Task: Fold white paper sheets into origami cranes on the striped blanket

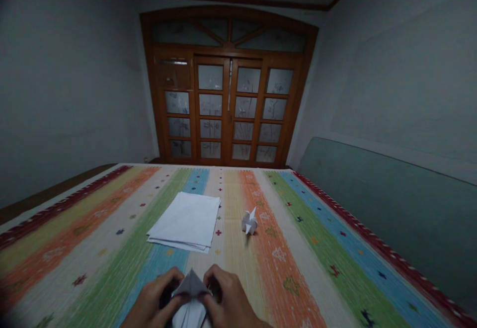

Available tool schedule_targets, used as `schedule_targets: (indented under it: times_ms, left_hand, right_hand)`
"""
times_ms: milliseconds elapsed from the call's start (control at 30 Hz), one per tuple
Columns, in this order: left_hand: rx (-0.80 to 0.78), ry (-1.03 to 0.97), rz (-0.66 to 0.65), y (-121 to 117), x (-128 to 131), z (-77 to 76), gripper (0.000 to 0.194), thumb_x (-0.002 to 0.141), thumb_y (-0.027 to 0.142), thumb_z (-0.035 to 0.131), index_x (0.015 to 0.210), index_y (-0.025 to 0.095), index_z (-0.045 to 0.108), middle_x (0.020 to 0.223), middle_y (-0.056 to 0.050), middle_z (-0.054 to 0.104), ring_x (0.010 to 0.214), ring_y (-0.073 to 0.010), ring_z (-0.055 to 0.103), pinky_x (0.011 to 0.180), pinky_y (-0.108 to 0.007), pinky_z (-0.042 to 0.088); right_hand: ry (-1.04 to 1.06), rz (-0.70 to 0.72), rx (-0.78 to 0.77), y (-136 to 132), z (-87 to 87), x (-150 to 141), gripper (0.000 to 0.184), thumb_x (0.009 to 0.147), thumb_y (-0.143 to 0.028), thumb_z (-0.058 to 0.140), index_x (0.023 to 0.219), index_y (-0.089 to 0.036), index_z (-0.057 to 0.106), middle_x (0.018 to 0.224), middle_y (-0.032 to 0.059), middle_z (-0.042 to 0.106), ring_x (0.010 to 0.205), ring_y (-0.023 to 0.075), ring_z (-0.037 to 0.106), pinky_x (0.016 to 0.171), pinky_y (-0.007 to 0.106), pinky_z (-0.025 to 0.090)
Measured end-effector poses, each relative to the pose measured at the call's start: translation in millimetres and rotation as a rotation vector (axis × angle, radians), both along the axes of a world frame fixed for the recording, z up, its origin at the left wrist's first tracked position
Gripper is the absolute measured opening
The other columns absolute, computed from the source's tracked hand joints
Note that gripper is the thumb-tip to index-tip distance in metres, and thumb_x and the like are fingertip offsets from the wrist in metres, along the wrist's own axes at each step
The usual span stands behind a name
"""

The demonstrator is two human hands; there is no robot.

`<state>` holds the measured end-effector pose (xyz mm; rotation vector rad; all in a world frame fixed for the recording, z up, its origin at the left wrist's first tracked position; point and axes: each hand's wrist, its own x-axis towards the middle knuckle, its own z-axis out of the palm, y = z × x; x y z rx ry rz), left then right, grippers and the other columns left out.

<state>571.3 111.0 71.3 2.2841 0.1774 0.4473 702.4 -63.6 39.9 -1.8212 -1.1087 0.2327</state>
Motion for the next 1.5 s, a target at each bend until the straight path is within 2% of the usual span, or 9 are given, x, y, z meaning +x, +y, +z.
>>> schedule_targets:
  times_ms: [100, 267, 367, 467, 633, 867, 1000, 1300, 1500]
  left_hand:
    - [-0.032, -0.103, 0.008, 3, 0, 3.6, 0.005, 0.086, 0.022, 0.071, 0.09, 0.023, 0.071, 0.084, 0.0, 0.078, 0.077, -0.0197, 0.073, 0.068, -0.024, 0.056]
    - [0.026, -0.33, -0.035, 7, -7, 8.3, 0.016, 0.088, 0.016, 0.067, 0.097, 0.026, 0.074, 0.087, 0.003, 0.08, 0.073, -0.0161, 0.076, 0.07, -0.02, 0.059]
    - [0.073, -0.426, -0.03, 8, -12, 14.2, 0.019, 0.09, 0.016, 0.065, 0.101, 0.028, 0.076, 0.088, 0.003, 0.082, 0.072, -0.0158, 0.077, 0.069, -0.02, 0.061]
    - [0.1, -0.484, -0.054, 9, -16, 17.7, 0.015, 0.094, 0.019, 0.065, 0.1, 0.028, 0.076, 0.087, 0.001, 0.083, 0.072, -0.017, 0.078, 0.068, -0.022, 0.063]
    - [0.145, -0.558, -0.094, 13, -22, 12.6, 0.017, 0.099, 0.018, 0.059, 0.098, 0.025, 0.074, 0.1, -0.006, 0.083, 0.09, -0.0218, 0.08, 0.08, -0.029, 0.065]
    - [0.18, -0.576, -0.123, 12, -17, 10.2, 0.02, 0.097, 0.01, 0.057, 0.093, 0.024, 0.071, 0.104, -0.007, 0.078, 0.091, -0.0191, 0.077, 0.08, -0.026, 0.062]
    - [0.211, -0.485, -0.14, 12, -12, 11.6, 0.026, 0.09, 0.002, 0.053, 0.091, 0.023, 0.07, 0.101, -0.007, 0.07, 0.09, -0.0181, 0.072, 0.079, -0.025, 0.059]
    - [0.183, -0.088, -0.115, 13, 3, 11.9, 0.031, 0.078, -0.002, 0.052, 0.085, 0.022, 0.07, 0.102, -0.007, 0.067, 0.1, -0.0248, 0.065, 0.09, -0.038, 0.054]
    - [0.154, -0.05, -0.116, 12, 2, 15.4, 0.039, 0.075, -0.003, 0.049, 0.086, 0.024, 0.075, 0.105, -0.007, 0.066, 0.104, -0.0253, 0.064, 0.095, -0.04, 0.052]
  right_hand:
    - [-0.045, 0.01, 0.079, 0, 10.0, 1, 0.012, 0.081, -0.013, 0.067, 0.092, -0.018, 0.068, 0.079, 0.0021, 0.07, 0.068, 0.0167, 0.061, 0.062, 0.025, 0.044]
    - [-0.424, 0.074, 0.382, -3, 33.9, 3, 0.017, 0.088, -0.009, 0.058, 0.094, -0.019, 0.069, 0.074, 0.0043, 0.071, 0.066, 0.0185, 0.062, 0.06, 0.028, 0.044]
    - [-0.552, 0.127, 0.507, -5, 45.6, 3, 0.023, 0.09, -0.006, 0.055, 0.103, -0.02, 0.068, 0.076, 0.0057, 0.073, 0.065, 0.019, 0.064, 0.059, 0.029, 0.047]
    - [-0.601, 0.169, 0.565, -6, 49.3, 1, 0.023, 0.095, -0.008, 0.054, 0.11, -0.02, 0.067, 0.08, 0.0083, 0.074, 0.067, 0.0201, 0.066, 0.059, 0.03, 0.051]
    - [-0.674, 0.18, 0.59, -8, 42.3, 0, 0.023, 0.1, -0.014, 0.053, 0.117, -0.021, 0.067, 0.084, 0.0101, 0.075, 0.071, 0.0217, 0.069, 0.059, 0.033, 0.055]
    - [-0.636, 0.189, 0.525, -10, 37.2, 5, 0.02, 0.099, -0.017, 0.055, 0.114, -0.022, 0.067, 0.092, 0.0119, 0.073, 0.083, 0.0235, 0.067, 0.066, 0.035, 0.058]
    - [-0.649, 0.195, 0.465, -11, 35.4, 9, 0.022, 0.096, -0.01, 0.054, 0.11, -0.021, 0.067, 0.096, 0.0116, 0.069, 0.087, 0.023, 0.064, 0.071, 0.036, 0.058]
    - [-0.493, 0.253, 0.07, -9, 20.0, 15, 0.036, 0.083, 0.002, 0.056, 0.106, -0.02, 0.072, 0.109, 0.0134, 0.068, 0.101, 0.0236, 0.066, 0.082, 0.034, 0.058]
    - [-0.335, 0.246, -0.014, -12, 22.5, 11, 0.038, 0.079, 0.002, 0.058, 0.107, -0.02, 0.075, 0.112, 0.0124, 0.068, 0.105, 0.0228, 0.067, 0.091, 0.033, 0.057]
